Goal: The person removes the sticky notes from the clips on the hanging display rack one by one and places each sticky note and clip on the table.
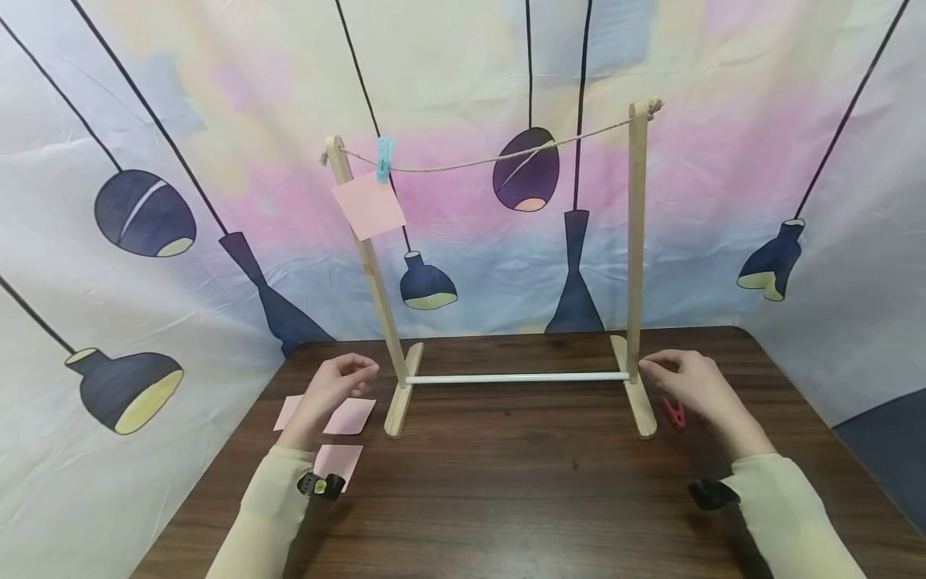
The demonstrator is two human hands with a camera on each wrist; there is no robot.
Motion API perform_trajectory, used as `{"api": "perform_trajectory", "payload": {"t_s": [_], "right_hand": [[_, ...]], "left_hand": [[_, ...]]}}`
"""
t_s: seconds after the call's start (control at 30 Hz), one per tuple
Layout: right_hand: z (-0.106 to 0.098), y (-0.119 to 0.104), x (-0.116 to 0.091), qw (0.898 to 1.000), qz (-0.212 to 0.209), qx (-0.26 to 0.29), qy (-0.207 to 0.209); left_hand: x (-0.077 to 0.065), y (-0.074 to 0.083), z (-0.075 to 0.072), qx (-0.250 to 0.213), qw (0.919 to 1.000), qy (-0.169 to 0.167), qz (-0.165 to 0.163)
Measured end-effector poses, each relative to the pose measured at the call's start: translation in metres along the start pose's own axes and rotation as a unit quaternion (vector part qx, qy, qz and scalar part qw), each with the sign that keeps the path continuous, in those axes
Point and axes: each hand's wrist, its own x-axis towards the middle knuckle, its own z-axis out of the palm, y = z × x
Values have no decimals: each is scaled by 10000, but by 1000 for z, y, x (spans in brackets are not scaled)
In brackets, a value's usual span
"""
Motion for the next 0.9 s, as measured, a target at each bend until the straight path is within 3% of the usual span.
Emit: {"api": "perform_trajectory", "payload": {"t_s": [0.2,0.53,0.9], "right_hand": [[8,-6,1,9999,-98,103,2],[15,-14,4,9994,-232,251,-26],[14,-19,3,9989,-397,250,-40]], "left_hand": [[7,10,4,-309,9994,-5,166],[22,45,13,-528,9960,406,598],[30,78,18,-1257,9824,698,1195]]}}
